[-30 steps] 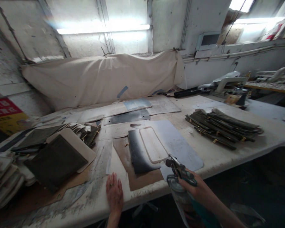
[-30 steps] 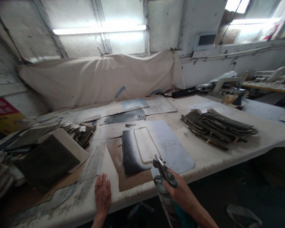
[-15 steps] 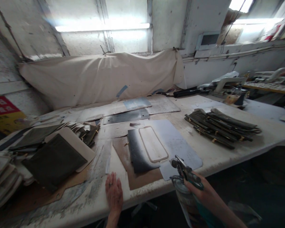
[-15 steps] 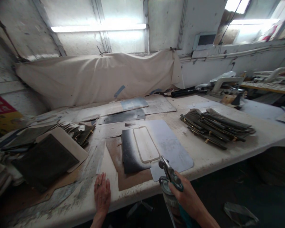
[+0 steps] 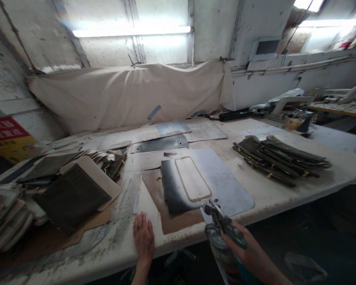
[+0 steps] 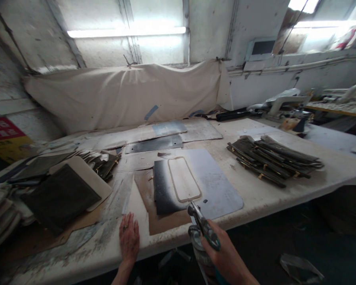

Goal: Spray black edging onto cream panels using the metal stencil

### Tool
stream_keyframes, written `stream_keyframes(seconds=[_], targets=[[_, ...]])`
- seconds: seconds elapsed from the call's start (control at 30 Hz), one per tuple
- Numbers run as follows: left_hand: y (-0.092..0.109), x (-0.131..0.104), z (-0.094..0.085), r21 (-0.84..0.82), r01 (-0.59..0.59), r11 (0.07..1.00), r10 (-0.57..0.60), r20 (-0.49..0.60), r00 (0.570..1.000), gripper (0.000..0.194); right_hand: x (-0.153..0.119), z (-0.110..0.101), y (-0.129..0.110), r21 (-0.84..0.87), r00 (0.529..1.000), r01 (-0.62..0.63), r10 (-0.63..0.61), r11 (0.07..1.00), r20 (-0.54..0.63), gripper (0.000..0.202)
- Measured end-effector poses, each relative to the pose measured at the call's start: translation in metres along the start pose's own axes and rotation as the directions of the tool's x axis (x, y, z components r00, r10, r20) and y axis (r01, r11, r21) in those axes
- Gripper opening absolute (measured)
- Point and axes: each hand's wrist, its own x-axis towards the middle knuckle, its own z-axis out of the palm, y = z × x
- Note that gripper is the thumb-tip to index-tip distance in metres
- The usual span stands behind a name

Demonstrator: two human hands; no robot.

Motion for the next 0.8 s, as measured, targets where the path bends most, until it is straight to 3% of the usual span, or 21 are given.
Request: stream_keyframes(seconds=[0.27, 0.43, 0.8], targets=[[0.0, -0.002, 0.0, 0.022, -0.002, 1.0, 0.001, 0.01, 1.0, 0.041, -0.007, 0.004, 0.012, 0.071, 0.998, -0.017, 0.021, 0.997, -0.053, 0.026], [0.0, -0.001, 0.001, 0.022, 0.004, 1.0, -0.004, 0.015, 1.0, 0.041, -0.019, 0.0, 0.032, 0.093, 0.989, -0.044, 0.056, 0.995, -0.135, 0.036], [0.004, 0.001, 0.002, 0.022, -0.007, 1.0, 0.007, 0.005, 1.0, 0.042, -0.036, -0.013, 0.071, 0.101, 0.946, -0.114, 0.139, 0.988, -0.294, 0.036]])
